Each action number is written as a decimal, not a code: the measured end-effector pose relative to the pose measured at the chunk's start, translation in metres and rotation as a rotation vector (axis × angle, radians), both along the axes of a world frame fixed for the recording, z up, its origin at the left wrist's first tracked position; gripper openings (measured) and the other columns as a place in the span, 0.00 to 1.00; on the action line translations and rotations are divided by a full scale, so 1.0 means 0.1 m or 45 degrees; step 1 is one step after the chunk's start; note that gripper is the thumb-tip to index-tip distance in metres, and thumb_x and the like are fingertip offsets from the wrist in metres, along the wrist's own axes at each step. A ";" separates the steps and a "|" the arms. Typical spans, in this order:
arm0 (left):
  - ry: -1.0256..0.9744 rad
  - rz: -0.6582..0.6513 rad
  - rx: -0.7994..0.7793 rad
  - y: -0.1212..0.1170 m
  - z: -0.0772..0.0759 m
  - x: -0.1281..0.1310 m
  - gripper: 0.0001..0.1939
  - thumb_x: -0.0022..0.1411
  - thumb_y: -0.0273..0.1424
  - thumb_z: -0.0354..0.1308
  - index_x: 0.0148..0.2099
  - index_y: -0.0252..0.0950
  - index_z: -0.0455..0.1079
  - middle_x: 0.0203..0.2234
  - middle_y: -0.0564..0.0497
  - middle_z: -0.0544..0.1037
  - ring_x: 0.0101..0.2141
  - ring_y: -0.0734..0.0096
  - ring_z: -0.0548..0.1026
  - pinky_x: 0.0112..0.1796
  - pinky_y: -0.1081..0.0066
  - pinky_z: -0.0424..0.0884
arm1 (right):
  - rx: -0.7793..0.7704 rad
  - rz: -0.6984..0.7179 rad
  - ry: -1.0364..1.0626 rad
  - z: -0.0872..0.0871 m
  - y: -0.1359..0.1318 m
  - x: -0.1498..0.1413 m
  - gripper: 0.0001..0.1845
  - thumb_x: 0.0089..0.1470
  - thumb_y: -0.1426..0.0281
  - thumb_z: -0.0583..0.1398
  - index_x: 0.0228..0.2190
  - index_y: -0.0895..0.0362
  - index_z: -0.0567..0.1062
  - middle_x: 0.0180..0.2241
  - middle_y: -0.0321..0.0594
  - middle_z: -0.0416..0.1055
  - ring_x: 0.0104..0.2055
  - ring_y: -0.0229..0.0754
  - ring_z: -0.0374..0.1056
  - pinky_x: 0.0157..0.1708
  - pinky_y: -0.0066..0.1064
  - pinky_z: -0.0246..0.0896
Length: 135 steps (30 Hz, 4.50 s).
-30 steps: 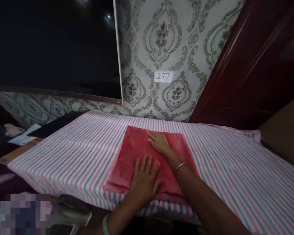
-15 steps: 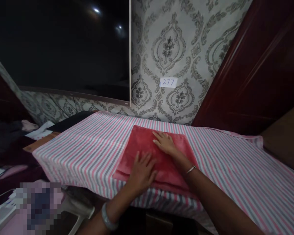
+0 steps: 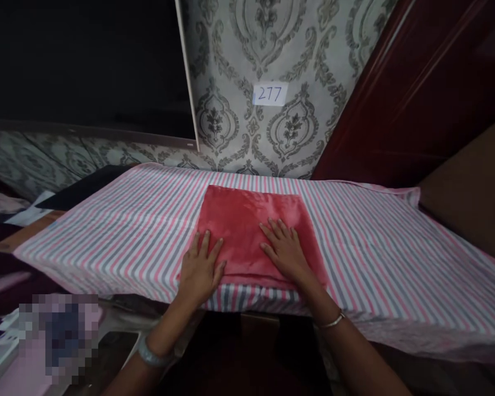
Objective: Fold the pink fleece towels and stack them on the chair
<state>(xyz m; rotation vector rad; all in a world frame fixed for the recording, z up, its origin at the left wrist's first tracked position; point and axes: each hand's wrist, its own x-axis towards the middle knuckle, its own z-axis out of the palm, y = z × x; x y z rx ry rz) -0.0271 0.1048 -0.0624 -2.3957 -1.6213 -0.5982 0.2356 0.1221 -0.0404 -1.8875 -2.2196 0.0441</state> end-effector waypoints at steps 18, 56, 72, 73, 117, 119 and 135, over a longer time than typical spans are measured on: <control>0.129 -0.660 -0.379 0.93 1.17 1.10 0.27 0.73 0.42 0.43 0.70 0.46 0.60 0.69 0.46 0.63 0.69 0.55 0.58 0.68 0.44 0.48 | 0.244 -0.120 0.091 -0.01 -0.66 0.24 0.28 0.67 0.61 0.54 0.66 0.49 0.65 0.70 0.45 0.55 0.73 0.57 0.45 0.68 0.58 0.40; 0.233 -0.893 -0.540 1.84 0.68 2.13 0.35 0.73 0.52 0.40 0.75 0.46 0.46 0.74 0.46 0.49 0.72 0.51 0.47 0.68 0.42 0.40 | 0.571 0.030 0.043 -0.42 -0.73 0.41 0.26 0.68 0.62 0.52 0.64 0.51 0.68 0.65 0.47 0.64 0.69 0.57 0.55 0.62 0.57 0.53; 0.142 -0.690 -0.556 2.22 0.45 1.15 0.34 0.71 0.57 0.38 0.73 0.52 0.53 0.72 0.49 0.58 0.69 0.44 0.57 0.65 0.39 0.51 | -0.033 0.535 0.171 0.00 -0.25 -0.15 0.31 0.68 0.53 0.53 0.69 0.39 0.56 0.74 0.34 0.42 0.76 0.53 0.35 0.71 0.57 0.37; 0.138 -0.691 -0.551 2.22 0.42 1.16 0.35 0.71 0.57 0.38 0.73 0.52 0.53 0.72 0.49 0.58 0.69 0.44 0.57 0.65 0.39 0.51 | -0.034 0.534 0.176 -0.01 -0.27 -0.15 0.31 0.68 0.53 0.54 0.69 0.39 0.56 0.74 0.34 0.43 0.76 0.53 0.35 0.71 0.57 0.37; 0.119 -0.424 -0.416 2.09 0.46 0.20 0.32 0.73 0.51 0.38 0.72 0.48 0.56 0.70 0.47 0.62 0.67 0.47 0.59 0.65 0.43 0.49 | -0.103 0.920 0.063 0.09 0.06 -0.90 0.32 0.70 0.52 0.50 0.70 0.42 0.54 0.74 0.38 0.43 0.76 0.48 0.34 0.72 0.54 0.36; 0.094 -0.428 -0.405 2.08 0.47 0.20 0.32 0.73 0.51 0.38 0.72 0.47 0.57 0.69 0.46 0.63 0.67 0.48 0.60 0.65 0.44 0.51 | -0.096 0.923 0.065 0.10 0.06 -0.89 0.32 0.70 0.52 0.51 0.70 0.42 0.54 0.74 0.38 0.43 0.76 0.49 0.35 0.72 0.54 0.36; 0.083 -0.424 -0.430 2.04 0.54 0.20 0.33 0.72 0.49 0.39 0.73 0.45 0.54 0.71 0.47 0.60 0.69 0.51 0.57 0.67 0.45 0.46 | -0.038 0.864 0.002 0.11 0.03 -0.90 0.31 0.70 0.53 0.51 0.69 0.44 0.56 0.74 0.38 0.45 0.75 0.48 0.37 0.72 0.53 0.36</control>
